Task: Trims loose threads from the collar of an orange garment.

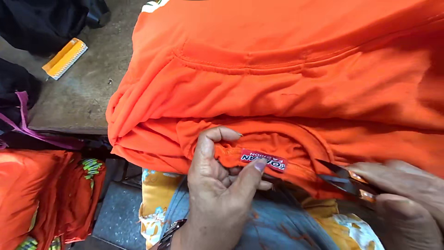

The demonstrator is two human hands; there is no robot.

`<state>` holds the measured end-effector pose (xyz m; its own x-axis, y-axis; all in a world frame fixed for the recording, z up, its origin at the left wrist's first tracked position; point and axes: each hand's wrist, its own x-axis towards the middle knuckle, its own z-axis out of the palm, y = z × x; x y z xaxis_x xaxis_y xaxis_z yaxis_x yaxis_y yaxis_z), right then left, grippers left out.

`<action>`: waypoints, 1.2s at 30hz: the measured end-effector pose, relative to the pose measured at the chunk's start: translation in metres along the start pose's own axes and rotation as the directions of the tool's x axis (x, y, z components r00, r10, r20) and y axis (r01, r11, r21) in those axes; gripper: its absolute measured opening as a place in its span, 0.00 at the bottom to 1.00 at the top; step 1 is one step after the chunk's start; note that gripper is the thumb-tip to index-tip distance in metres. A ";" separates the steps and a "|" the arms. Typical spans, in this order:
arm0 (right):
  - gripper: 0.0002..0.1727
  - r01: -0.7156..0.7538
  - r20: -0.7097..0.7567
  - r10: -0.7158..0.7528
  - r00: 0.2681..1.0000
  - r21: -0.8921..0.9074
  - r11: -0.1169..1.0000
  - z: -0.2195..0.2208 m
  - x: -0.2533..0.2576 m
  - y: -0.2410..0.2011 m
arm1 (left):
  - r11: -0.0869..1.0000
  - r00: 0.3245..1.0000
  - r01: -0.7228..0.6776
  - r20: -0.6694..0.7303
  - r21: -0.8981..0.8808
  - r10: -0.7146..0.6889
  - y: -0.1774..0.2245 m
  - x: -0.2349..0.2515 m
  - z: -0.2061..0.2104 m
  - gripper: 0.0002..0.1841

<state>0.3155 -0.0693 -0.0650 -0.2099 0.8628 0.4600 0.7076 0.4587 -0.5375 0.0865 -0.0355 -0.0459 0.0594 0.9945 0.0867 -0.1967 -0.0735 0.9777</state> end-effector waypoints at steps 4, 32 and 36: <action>0.25 0.072 0.019 -0.069 0.997 -0.211 0.975 -0.005 -0.005 0.002 | 0.998 0.995 -0.022 0.095 -0.055 0.027 -0.001 -0.001 -0.007 0.10; 0.21 0.172 -0.004 -0.178 0.984 -0.238 0.956 0.008 -0.010 -0.008 | 0.972 0.987 0.161 0.001 -0.172 -0.163 0.008 -0.009 -0.001 0.16; 0.23 0.144 0.030 -0.141 0.990 -0.255 0.956 -0.003 -0.012 -0.007 | 0.964 0.983 0.183 0.031 -0.192 -0.181 0.010 -0.009 -0.001 0.19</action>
<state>0.3149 -0.0838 -0.0648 -0.3282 0.7954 0.5095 0.8185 0.5088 -0.2670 0.0827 -0.0452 -0.0375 0.1243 0.9885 -0.0855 -0.3664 0.1259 0.9219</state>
